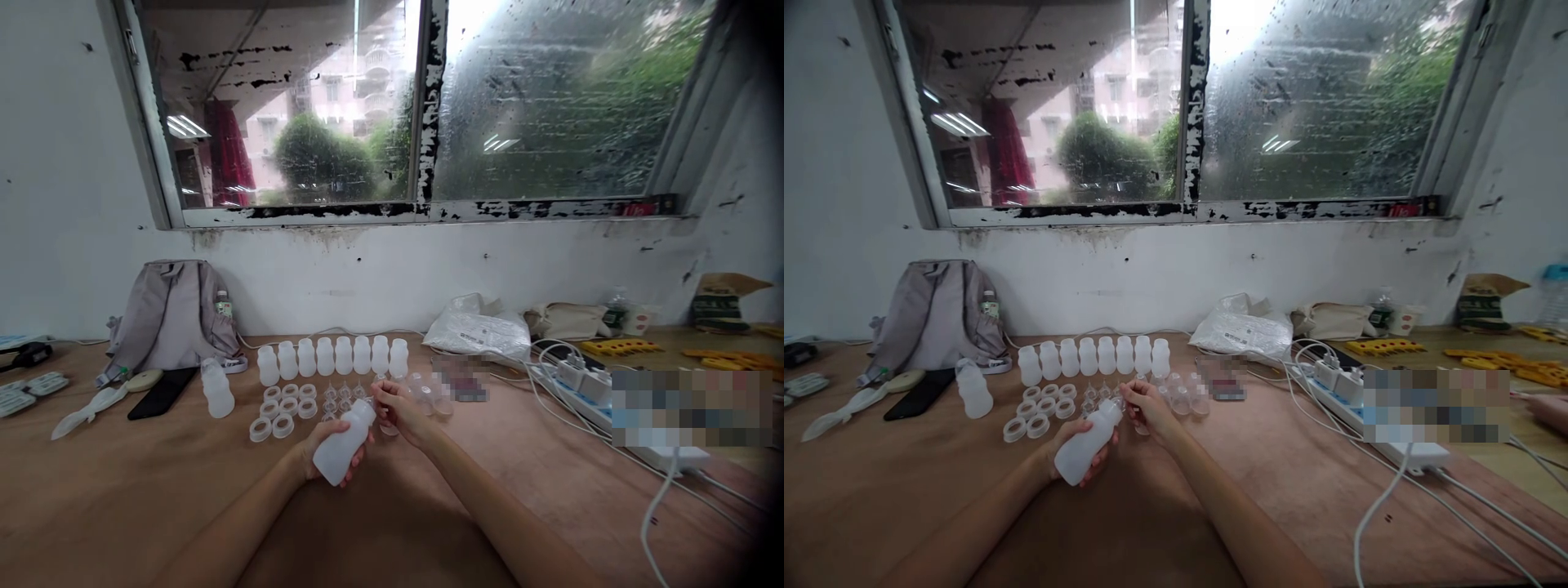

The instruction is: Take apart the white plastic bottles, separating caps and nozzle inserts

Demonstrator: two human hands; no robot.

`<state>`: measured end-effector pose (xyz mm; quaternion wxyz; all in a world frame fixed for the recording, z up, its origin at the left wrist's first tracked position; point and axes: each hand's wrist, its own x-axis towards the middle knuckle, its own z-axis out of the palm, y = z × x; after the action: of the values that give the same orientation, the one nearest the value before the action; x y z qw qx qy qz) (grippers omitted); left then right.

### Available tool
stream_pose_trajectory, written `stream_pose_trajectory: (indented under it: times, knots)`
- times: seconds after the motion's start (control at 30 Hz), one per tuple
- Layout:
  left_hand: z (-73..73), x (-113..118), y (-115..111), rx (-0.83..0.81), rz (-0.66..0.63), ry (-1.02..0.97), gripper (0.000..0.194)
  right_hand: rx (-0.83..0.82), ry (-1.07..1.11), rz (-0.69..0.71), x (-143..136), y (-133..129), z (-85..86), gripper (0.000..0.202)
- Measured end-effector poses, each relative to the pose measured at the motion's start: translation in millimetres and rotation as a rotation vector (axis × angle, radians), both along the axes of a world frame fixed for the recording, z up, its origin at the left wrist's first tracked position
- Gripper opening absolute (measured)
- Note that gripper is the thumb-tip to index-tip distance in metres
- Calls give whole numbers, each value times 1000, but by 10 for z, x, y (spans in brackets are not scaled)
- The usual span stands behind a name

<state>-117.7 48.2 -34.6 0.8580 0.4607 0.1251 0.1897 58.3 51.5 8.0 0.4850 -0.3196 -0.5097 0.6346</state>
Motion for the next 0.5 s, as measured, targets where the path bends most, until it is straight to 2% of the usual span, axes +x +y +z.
stream_pose_trajectory:
  times: [0.33, 0.5]
  knots:
    - [-12, -12, 2, -19, 5, -10, 51, 69, 89, -67, 1, 25, 4, 26]
    - [-36, -9, 10, -10, 25, -27, 54, 69, 115, -107, 11, 7, 47, 30]
